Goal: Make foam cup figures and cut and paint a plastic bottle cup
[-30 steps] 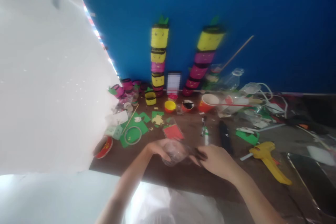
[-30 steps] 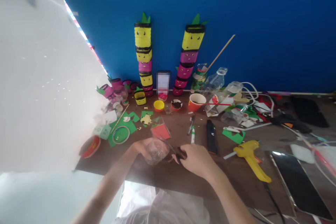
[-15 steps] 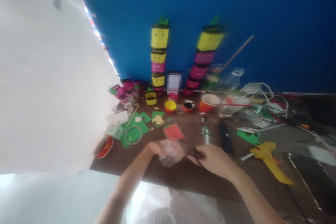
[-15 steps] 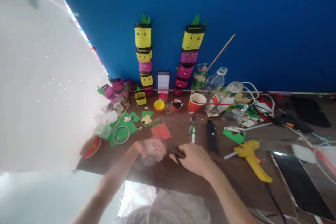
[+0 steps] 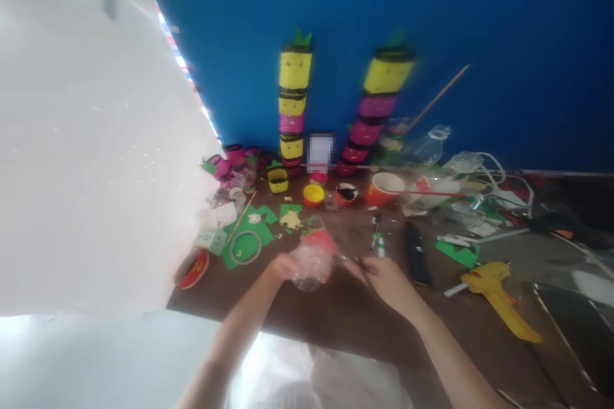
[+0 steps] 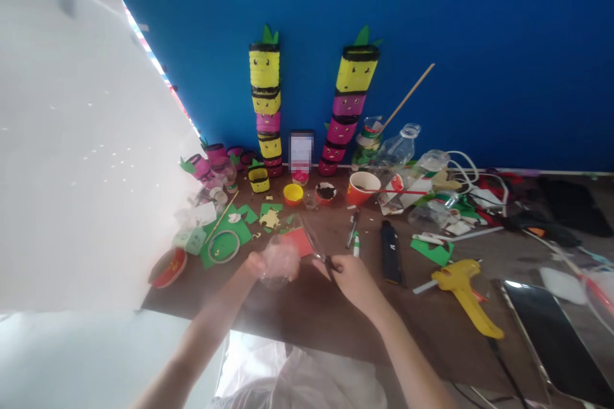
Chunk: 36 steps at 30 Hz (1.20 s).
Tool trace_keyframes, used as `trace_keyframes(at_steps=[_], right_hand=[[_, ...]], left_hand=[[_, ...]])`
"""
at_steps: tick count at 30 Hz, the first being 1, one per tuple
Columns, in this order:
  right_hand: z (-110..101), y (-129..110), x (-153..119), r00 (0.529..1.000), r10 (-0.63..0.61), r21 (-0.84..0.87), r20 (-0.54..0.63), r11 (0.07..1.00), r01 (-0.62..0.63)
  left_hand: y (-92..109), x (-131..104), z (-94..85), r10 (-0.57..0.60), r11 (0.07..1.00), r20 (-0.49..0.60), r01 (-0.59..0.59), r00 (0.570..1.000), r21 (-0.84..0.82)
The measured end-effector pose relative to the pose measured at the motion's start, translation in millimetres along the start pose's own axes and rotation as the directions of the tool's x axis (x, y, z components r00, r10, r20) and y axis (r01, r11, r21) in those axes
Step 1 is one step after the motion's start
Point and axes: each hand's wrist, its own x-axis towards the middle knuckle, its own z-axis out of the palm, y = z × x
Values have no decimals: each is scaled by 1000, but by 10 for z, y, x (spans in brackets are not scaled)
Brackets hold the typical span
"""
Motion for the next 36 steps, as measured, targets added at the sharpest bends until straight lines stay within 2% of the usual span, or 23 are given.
trace_keyframes(at_steps=[2, 4, 6, 8, 13, 17, 20, 22, 25, 29, 30, 32, 36], right_hand=[[5, 69, 21, 994, 101, -11, -50, 995, -102], [5, 132, 34, 982, 174, -46, -74, 983, -178], [19, 179, 39, 980, 183, -60, -75, 980, -188], [52, 206, 38, 986, 156, -55, -67, 986, -159], [168, 219, 20, 990, 114, -32, -82, 993, -117], [224, 169, -5, 989, 89, -14, -122, 996, -91], [248, 58, -27, 990, 87, -5, -106, 996, -88], [265, -42, -40, 993, 83, -7, -87, 996, -84], [303, -191, -50, 995, 69, -29, -73, 997, -72], [376, -314, -40, 993, 66, -91, -100, 993, -75], [393, -328, -34, 992, 66, -106, -109, 991, -78], [419, -341, -19, 990, 67, -129, -121, 988, -83], [440, -337, 8, 988, 77, -160, -132, 982, -98]], left_hand=[[33, 22, -36, 28, 997, -36, -31, 999, -72], [97, 41, -59, 72, 980, -148, -97, 986, -176], [175, 53, -62, 103, 948, -289, -182, 952, -263], [249, 62, -48, 128, 926, -387, -249, 913, -283], [303, 93, -16, 225, 925, -485, -341, 845, -165], [208, 136, -58, 304, 931, -487, -365, 819, -33], [120, 166, -92, 374, 924, -520, -357, 768, 137], [75, 177, -91, 468, 883, -498, -367, 730, 292], [28, 173, -60, 628, 748, -420, -358, 655, 559], [-18, 139, -23, 781, 526, -353, -238, 515, 817], [-27, 128, -21, 807, 471, -327, -203, 491, 858], [-44, 106, -21, 838, 371, -270, -131, 474, 919], [-81, 72, -21, 845, 223, -169, -47, 507, 974]])
